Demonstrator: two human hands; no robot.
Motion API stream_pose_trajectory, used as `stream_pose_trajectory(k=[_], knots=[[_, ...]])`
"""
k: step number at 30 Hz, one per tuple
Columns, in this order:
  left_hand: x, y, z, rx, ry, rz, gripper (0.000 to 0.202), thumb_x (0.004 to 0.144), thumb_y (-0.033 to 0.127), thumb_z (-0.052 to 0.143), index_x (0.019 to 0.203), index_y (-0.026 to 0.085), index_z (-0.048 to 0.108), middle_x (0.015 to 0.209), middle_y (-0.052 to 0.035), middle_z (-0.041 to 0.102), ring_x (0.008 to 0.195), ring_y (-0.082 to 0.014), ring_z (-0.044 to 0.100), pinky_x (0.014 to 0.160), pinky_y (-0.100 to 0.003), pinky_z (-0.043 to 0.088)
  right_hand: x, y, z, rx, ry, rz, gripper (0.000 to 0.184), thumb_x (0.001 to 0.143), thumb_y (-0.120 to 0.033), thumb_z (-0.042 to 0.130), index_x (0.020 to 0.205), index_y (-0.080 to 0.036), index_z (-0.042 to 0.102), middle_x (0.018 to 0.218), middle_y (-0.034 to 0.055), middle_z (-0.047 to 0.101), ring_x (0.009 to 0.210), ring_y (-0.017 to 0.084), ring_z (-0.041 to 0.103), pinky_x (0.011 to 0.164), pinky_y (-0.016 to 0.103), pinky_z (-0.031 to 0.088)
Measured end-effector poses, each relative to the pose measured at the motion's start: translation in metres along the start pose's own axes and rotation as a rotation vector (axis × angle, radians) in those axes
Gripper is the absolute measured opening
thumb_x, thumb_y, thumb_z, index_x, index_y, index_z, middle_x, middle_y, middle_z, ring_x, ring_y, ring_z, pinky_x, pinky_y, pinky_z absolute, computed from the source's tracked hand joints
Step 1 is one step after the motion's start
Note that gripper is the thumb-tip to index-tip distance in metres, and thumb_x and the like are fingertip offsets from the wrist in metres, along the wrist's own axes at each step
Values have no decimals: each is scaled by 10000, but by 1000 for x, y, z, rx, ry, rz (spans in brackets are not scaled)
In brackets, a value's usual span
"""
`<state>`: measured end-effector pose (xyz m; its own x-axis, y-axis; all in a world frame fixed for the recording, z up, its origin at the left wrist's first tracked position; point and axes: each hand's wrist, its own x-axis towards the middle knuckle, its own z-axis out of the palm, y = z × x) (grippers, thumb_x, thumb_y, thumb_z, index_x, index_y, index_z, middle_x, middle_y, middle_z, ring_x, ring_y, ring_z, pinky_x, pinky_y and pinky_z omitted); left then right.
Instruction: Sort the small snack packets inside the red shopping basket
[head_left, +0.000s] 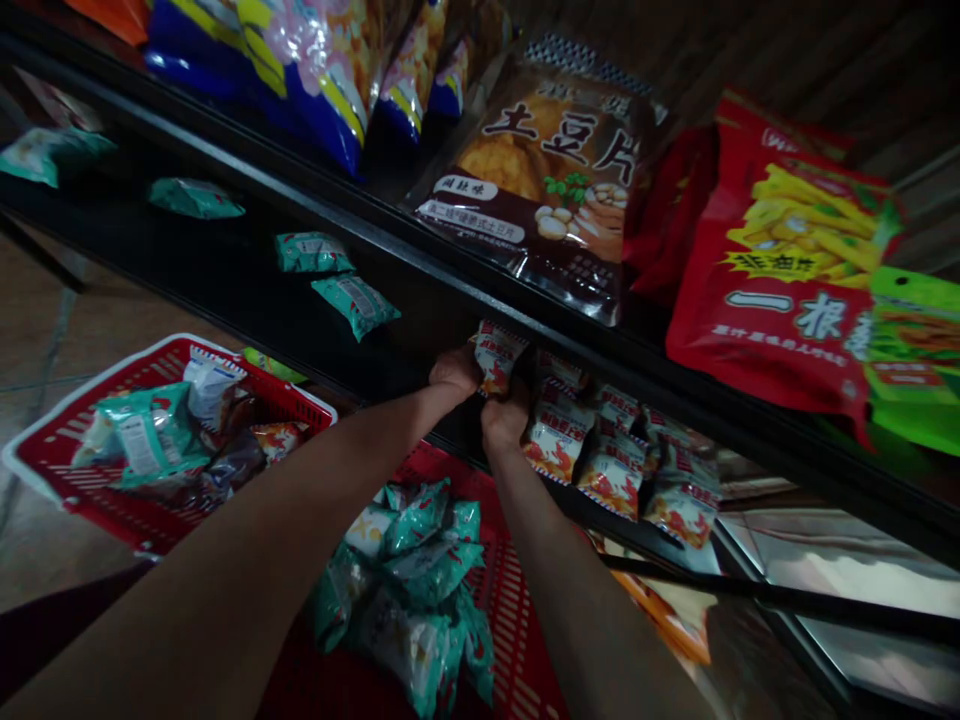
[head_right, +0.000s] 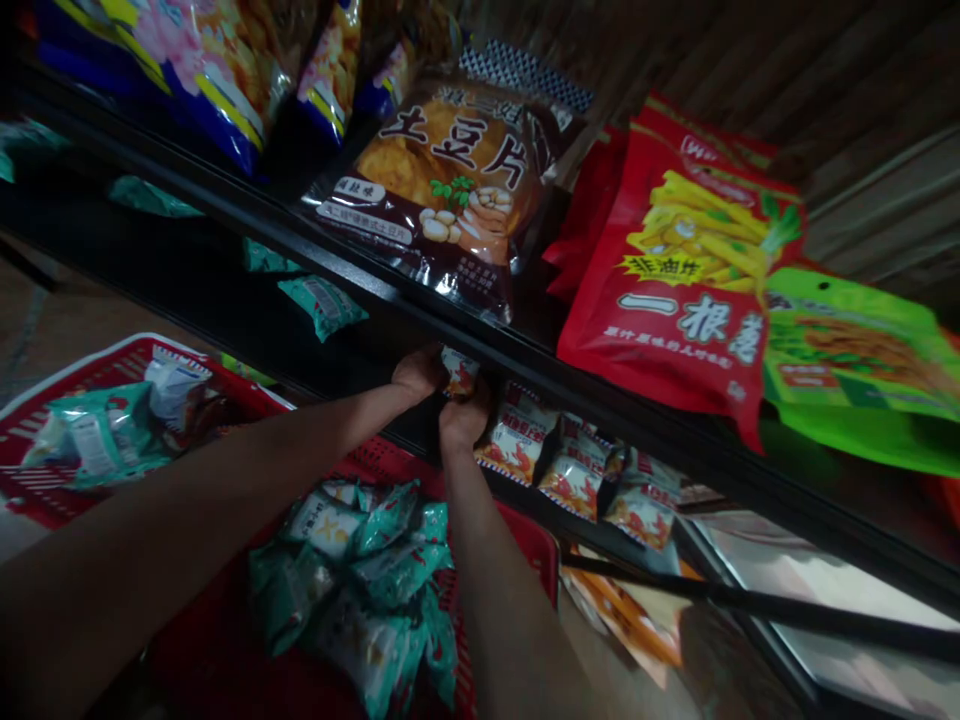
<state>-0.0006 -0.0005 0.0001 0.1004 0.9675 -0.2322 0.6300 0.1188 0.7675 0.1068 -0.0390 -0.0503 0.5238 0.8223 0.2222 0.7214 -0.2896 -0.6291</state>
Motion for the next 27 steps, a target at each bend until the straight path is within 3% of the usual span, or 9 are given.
stream_pose_trajectory(k=[5,9,15,20,23,25,27], knots=[[-7,-6,-1,-7,47,25,353,858,276,507,1184,207,622,1163,-92,679,1058,-211,637,838,-262,490,-14,-3,-8,-9,3,-62,495,725,-130,468,1212,-72,534,1196,205,608,1188,288,541,1029,445,401],[-25,-15,-4,4,154,4,319,863,288,515,1140,208,653,1153,-88,683,1063,-198,632,873,-254,476,-32,-11,-20,-16,-18,-75,517,717,-121,474,1223,-24,512,1266,256,550,1238,312,487,1059,482,357],[-79,-36,-16,-22,211,33,310,876,131,430,1047,193,681,1086,-49,706,1015,-149,642,908,-228,458,-67,-22,-43,27,-89,-100,522,717,-124,476,1220,9,523,1277,247,550,1243,277,479,1081,414,333],[-130,-63,-25,-9,142,44,284,882,148,435,1026,182,678,1050,-54,711,965,-144,649,882,-237,476,-120,-20,-62,115,-208,-146,461,754,-145,458,1193,-61,571,1292,183,568,1240,226,494,1054,385,380],[-147,-88,-45,83,79,43,309,872,128,416,1047,163,669,1053,-60,706,969,-137,641,892,-228,467,-156,-13,-73,109,-342,-81,378,782,-157,451,1113,-95,624,1230,161,619,1153,203,571,1014,364,423],[-151,-110,-68,222,35,27,332,862,115,404,1074,135,658,1080,-81,694,993,-153,631,905,-247,462,-178,-8,-78,96,-478,-28,323,801,-155,450,1053,-134,652,1146,118,673,1053,180,630,978,345,454],[-154,-134,-98,398,-114,26,309,836,127,438,1038,78,667,1048,-132,690,981,-208,635,887,-303,476,-196,-4,-81,59,-600,6,286,807,-142,454,992,-168,672,1062,75,711,1000,171,656,952,337,473]])
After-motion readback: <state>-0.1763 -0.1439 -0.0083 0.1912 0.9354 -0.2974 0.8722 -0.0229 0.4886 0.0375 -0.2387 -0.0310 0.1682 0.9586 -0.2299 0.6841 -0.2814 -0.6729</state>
